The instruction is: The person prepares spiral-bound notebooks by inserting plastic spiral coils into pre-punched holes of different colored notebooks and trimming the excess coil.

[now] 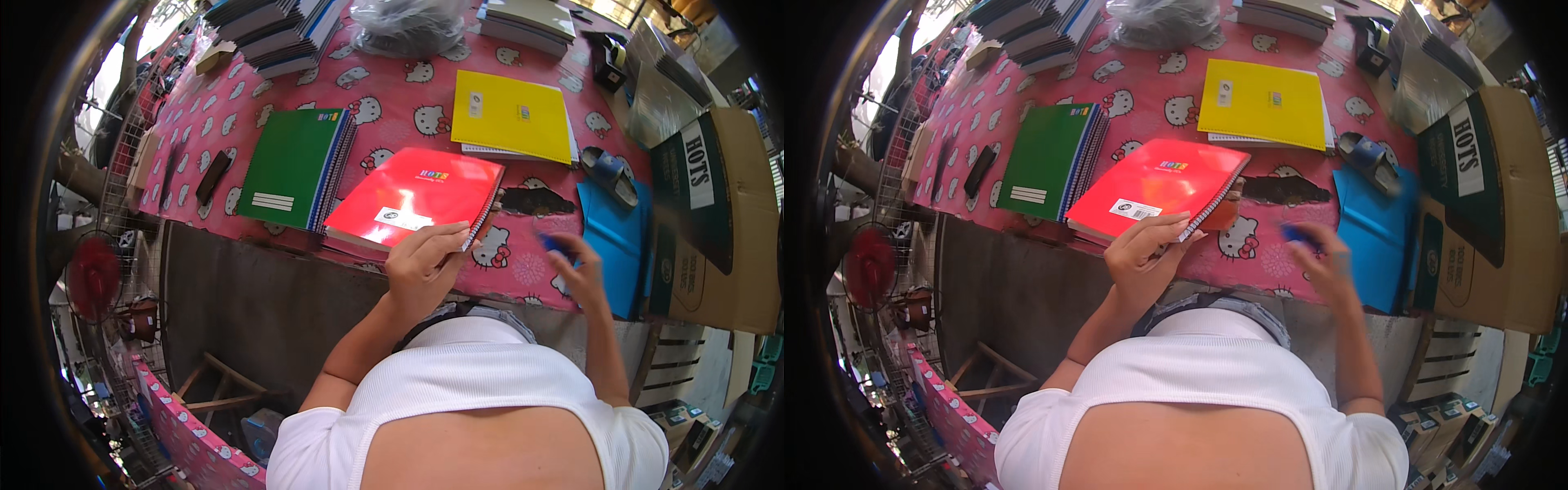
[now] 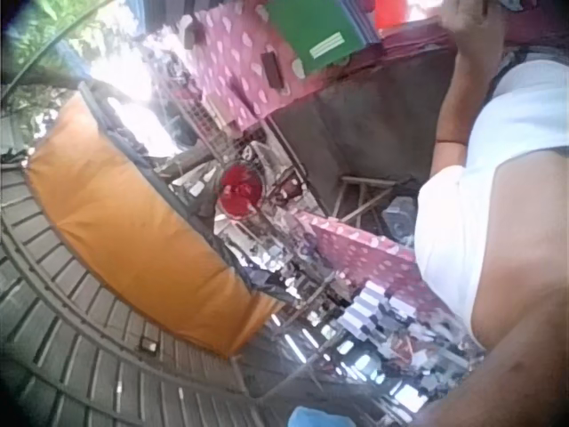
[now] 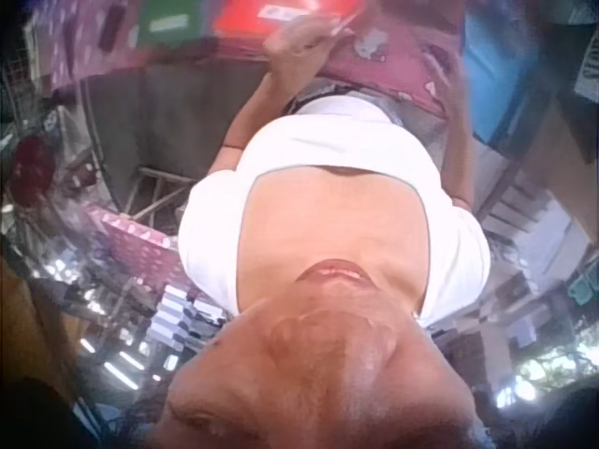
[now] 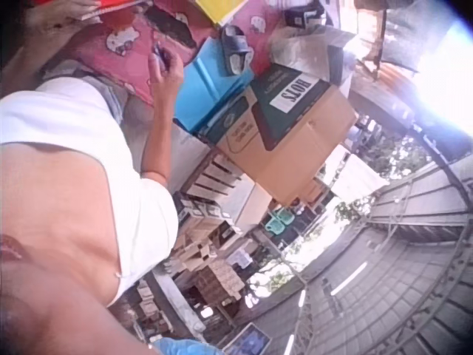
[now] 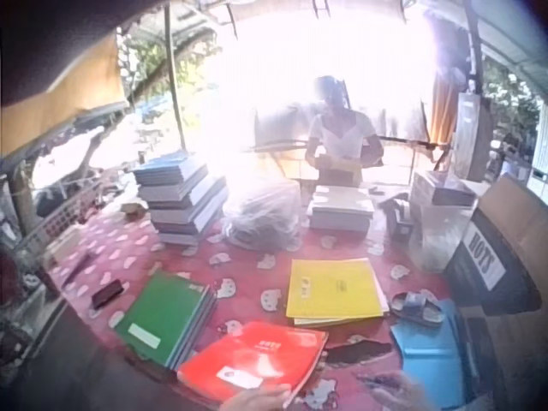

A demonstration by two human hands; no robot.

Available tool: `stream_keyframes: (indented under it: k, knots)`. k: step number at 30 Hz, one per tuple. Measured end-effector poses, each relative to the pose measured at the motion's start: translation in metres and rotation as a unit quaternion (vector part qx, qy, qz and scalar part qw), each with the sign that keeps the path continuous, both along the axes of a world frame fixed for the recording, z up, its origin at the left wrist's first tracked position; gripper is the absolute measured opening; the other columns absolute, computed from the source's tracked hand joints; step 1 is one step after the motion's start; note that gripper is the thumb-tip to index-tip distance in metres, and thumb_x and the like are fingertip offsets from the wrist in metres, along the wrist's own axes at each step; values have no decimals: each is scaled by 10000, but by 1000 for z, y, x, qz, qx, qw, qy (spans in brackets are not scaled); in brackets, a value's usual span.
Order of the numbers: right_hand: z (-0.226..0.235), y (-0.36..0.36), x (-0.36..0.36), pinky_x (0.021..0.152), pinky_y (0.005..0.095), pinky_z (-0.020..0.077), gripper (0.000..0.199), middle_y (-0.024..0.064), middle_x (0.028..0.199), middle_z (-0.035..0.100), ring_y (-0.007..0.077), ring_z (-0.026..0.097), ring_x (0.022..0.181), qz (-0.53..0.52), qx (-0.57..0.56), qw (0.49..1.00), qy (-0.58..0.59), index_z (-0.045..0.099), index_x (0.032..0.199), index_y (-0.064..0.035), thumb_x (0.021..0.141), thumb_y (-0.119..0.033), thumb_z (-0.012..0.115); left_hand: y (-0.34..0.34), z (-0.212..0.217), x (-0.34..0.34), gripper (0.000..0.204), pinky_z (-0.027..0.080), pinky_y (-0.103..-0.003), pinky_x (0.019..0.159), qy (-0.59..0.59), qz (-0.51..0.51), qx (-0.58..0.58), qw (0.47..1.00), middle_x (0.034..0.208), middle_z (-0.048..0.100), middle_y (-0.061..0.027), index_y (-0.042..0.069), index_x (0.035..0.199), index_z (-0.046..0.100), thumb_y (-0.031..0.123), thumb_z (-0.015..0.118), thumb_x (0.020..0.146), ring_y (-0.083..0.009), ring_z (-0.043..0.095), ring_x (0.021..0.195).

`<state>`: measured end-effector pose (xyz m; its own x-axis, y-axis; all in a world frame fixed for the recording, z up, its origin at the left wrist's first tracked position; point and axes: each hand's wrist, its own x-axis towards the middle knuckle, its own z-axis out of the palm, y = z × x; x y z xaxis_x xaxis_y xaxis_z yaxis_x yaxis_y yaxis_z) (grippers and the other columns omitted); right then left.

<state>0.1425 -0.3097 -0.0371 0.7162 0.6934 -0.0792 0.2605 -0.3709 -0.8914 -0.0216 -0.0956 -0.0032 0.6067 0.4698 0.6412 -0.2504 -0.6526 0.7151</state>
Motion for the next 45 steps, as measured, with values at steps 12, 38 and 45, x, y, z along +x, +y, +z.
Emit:
stream_keyframes:
  k: [12, 38, 45]
  knots:
    - [93, 173, -12, 816, 402, 487, 663, 115, 1137, 570, 324, 575, 999, 316, 118, 858, -388, 495, 1289, -156, 667, -90, 715, 50, 38, -15, 241, 521, -337, 756, 14, 94, 45, 994, 892, 670, -93, 69, 915, 688, 155, 784, 711, -269, 641, 881]
    - [-75, 463, -26, 970, 433, 384, 447, 181, 1181, 521, 359, 479, 1117, 108, 120, 934, -318, 524, 1202, -22, 782, -165, 578, 334, -101, -131, 823, 463, -354, 871, -174, 545, -418, 706, 619, 645, -148, -21, 493, 556, 602, 260, 943, -259, 634, 806]
    - [-25, 391, 34, 992, 469, 345, 605, 156, 1275, 458, 339, 419, 1199, 302, 50, 870, -387, 495, 1300, -213, 738, -314, 696, 337, -100, -169, 537, 453, -367, 826, -253, 538, -400, 698, 916, 654, -133, -31, 839, 609, 469, 444, 942, -223, 620, 869]
